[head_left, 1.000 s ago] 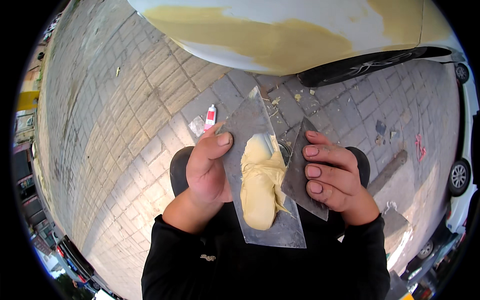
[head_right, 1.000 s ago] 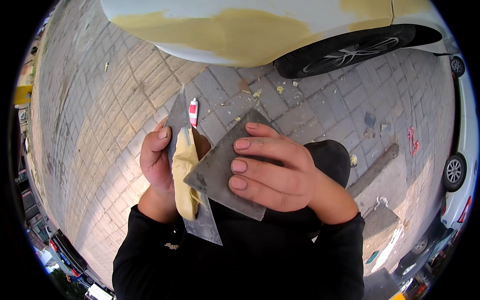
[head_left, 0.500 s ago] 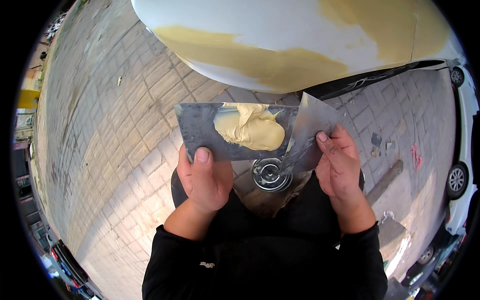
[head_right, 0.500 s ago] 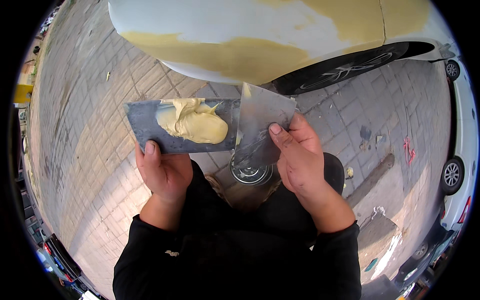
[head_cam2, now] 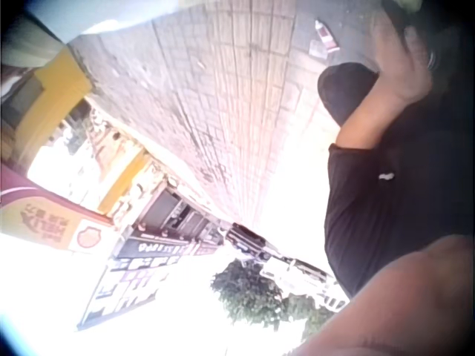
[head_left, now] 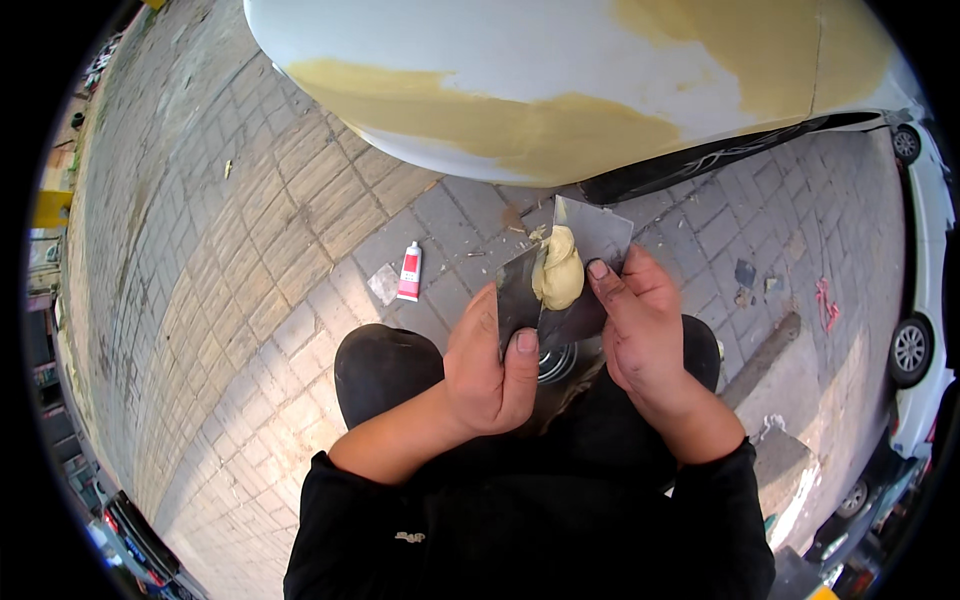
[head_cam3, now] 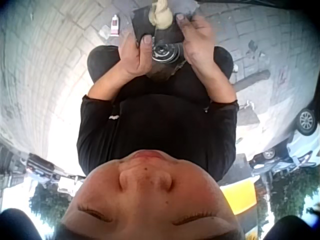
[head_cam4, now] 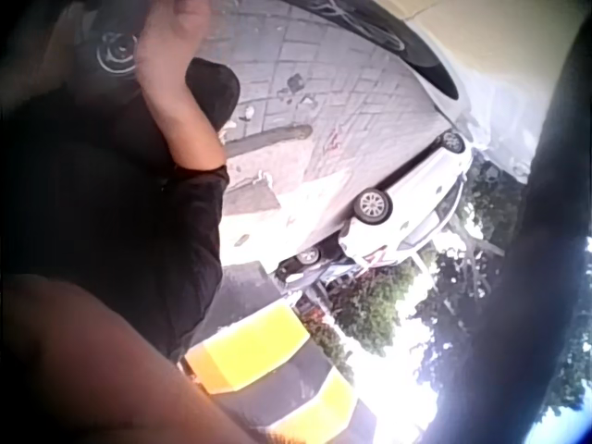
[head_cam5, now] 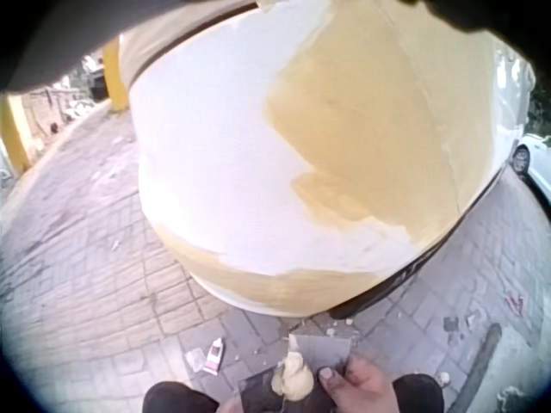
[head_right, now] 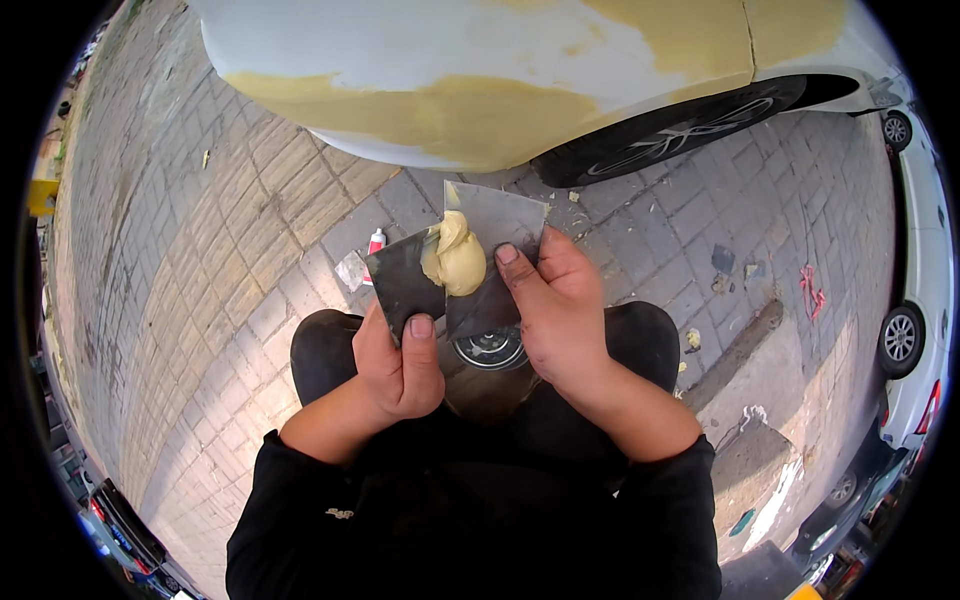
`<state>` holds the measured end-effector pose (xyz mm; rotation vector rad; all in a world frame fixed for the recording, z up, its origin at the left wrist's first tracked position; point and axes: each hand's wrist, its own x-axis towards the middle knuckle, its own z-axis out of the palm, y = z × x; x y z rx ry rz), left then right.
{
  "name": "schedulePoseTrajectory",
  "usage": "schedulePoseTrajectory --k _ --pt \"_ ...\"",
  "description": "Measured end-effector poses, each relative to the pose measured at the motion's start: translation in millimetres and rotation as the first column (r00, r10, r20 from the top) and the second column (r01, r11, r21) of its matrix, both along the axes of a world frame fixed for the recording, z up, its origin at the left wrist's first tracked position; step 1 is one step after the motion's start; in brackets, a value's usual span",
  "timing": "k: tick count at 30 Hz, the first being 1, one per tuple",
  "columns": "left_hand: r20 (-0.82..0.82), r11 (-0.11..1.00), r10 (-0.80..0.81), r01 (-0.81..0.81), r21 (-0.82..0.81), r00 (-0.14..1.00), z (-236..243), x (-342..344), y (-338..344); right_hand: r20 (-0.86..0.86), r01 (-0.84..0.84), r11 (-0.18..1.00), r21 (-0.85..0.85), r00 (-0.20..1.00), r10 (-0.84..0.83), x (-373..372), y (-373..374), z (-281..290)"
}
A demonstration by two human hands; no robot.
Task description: The person mixes a yellow body filler with a hardener on a metal mixing board using two putty knives. They then apply the mixed filler to a damaged area on the rear bumper of a white car, smoothing it over the surface.
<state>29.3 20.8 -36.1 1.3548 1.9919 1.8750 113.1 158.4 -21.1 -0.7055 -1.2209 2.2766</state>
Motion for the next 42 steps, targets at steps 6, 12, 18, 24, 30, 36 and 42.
schedulePoseTrajectory --k 6,12,18,24,30,36,42 --pt "0.332 0.946 -0.150 0.233 -0.225 0.931 8 -13 -5 -0.111 0.063 0.996 0.059 0.992 -0.056 4 7 11" --pt "0.848 0.900 -0.425 0.044 0.434 0.316 8 -32 0 -0.522 0.271 0.958 0.095 0.833 -0.184 33 32 23" --pt "0.851 0.850 -0.525 0.028 0.525 -0.018 16 -27 2 -0.327 0.292 0.869 0.398 0.931 -0.163 22 13 19" --pt "0.829 0.825 -0.558 0.088 0.558 -0.030 20 -12 -5 -0.294 -0.255 0.794 0.552 0.831 0.472 47 2 -44" --pt "0.750 0.751 -0.659 0.078 0.655 0.048 19 -10 -10 -0.067 -0.432 0.848 0.308 0.879 0.473 43 -14 -57" --pt "0.746 0.754 -0.656 0.057 0.654 0.114 18 -22 -26 0.044 -0.204 0.336 0.920 0.903 0.427 6 7 -39" --pt "0.754 0.766 -0.638 0.022 0.643 0.155 13 -45 -23 -0.190 0.200 0.806 0.557 0.975 -0.111 -1 37 -39"
